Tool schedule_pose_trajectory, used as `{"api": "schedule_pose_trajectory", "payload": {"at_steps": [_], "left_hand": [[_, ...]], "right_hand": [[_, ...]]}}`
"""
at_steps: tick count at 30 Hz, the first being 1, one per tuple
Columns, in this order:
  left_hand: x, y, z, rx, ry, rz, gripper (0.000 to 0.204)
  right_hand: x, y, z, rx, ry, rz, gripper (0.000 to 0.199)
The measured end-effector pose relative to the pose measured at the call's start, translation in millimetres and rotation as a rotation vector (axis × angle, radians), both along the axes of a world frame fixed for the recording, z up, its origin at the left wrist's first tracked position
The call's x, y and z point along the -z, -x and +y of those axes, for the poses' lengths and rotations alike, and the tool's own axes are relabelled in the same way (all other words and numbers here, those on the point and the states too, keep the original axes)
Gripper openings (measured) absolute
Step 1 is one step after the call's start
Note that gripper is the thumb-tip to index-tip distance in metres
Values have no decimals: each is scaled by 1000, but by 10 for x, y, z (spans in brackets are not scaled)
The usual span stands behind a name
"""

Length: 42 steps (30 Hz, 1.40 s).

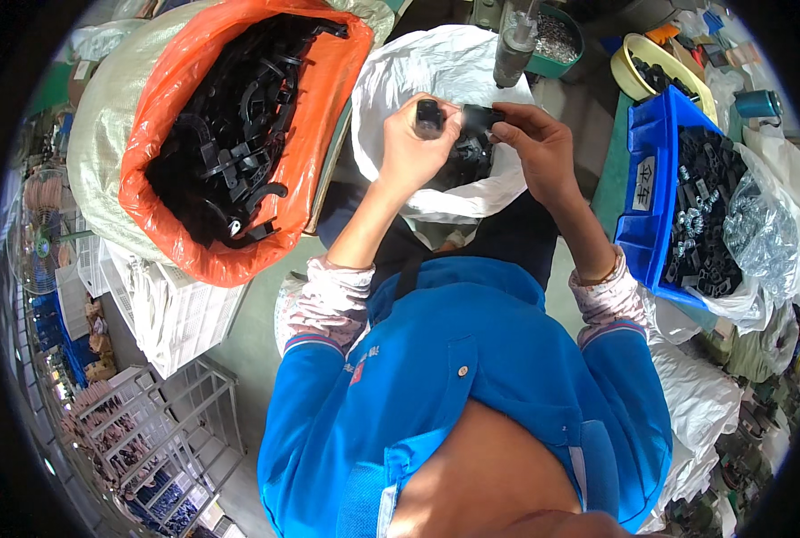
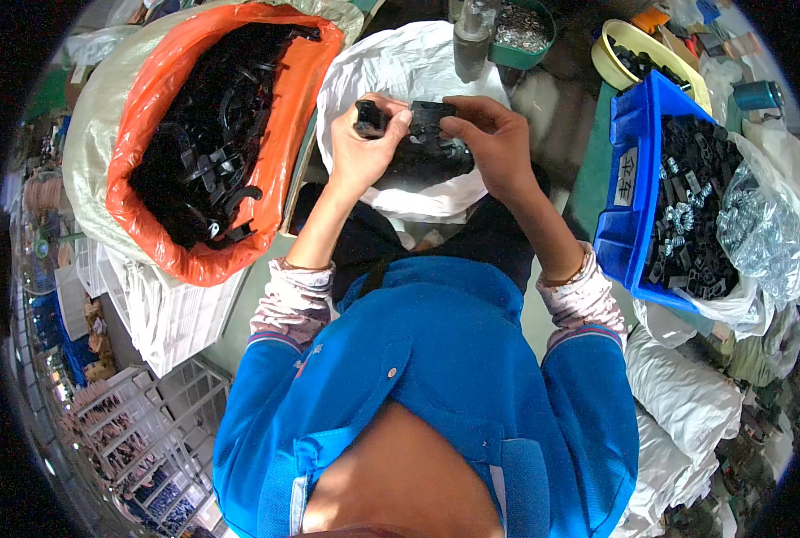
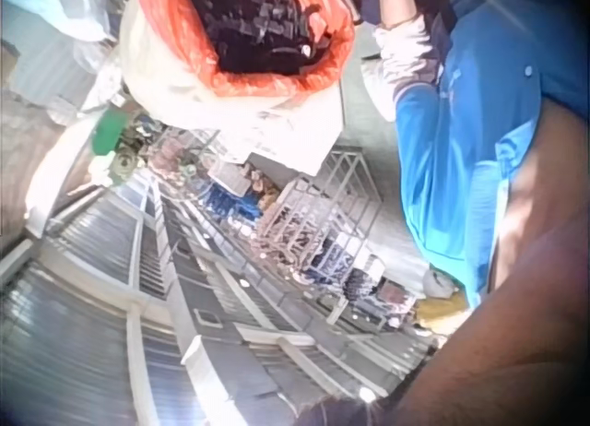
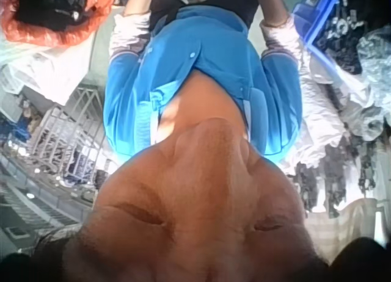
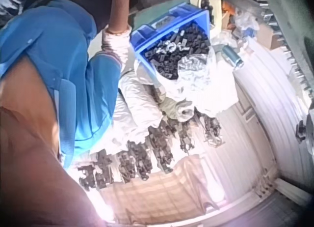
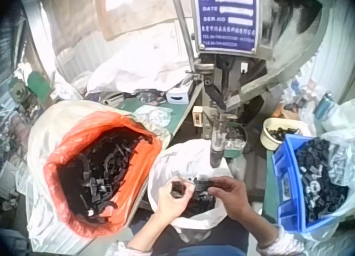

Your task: The person repeatedly picks small black plastic components from a blue bin and a large orange-lined sack, joins them by hand, and places the assembled units into a white sack. The cycle continues throughout the clip.

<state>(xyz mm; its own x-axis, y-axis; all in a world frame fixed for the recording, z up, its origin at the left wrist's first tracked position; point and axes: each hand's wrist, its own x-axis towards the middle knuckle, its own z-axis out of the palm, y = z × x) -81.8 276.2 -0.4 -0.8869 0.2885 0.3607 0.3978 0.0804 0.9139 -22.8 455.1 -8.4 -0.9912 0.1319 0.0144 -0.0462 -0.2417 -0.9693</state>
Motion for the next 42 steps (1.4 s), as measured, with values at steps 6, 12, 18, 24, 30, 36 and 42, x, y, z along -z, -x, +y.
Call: {"api": "schedule_pose_trajectory", "payload": {"at_steps": [6, 12, 18, 24, 30, 36, 42], "left_hand": [[-42, -10, 52, 59, -123, -343, 12], [-78, 27, -58, 324, -480, -851, 30], [-67, -48, -185, 461, -581, -898, 25], [-133, -107, -222, 594, -592, -965, 40], [-211, -199, -162, 583, -384, -767, 47], [-183, -203, -164, 585, -369, -778, 48], [-176, -201, -152, 610, -380, -772, 47]], "right_hand": [[-59, 20, 111, -36, -124, -13, 25], [-124, 78, 281, -23, 121, -94, 30], [-308, 209, 440, -107, 161, 0, 25], [-478, 293, 466, -180, 41, -4, 22], [-390, 345, 435, -225, 4, 39, 20], [-379, 334, 423, -240, -146, 31, 20], [-420, 307, 410, -240, -252, 81, 20]]}}
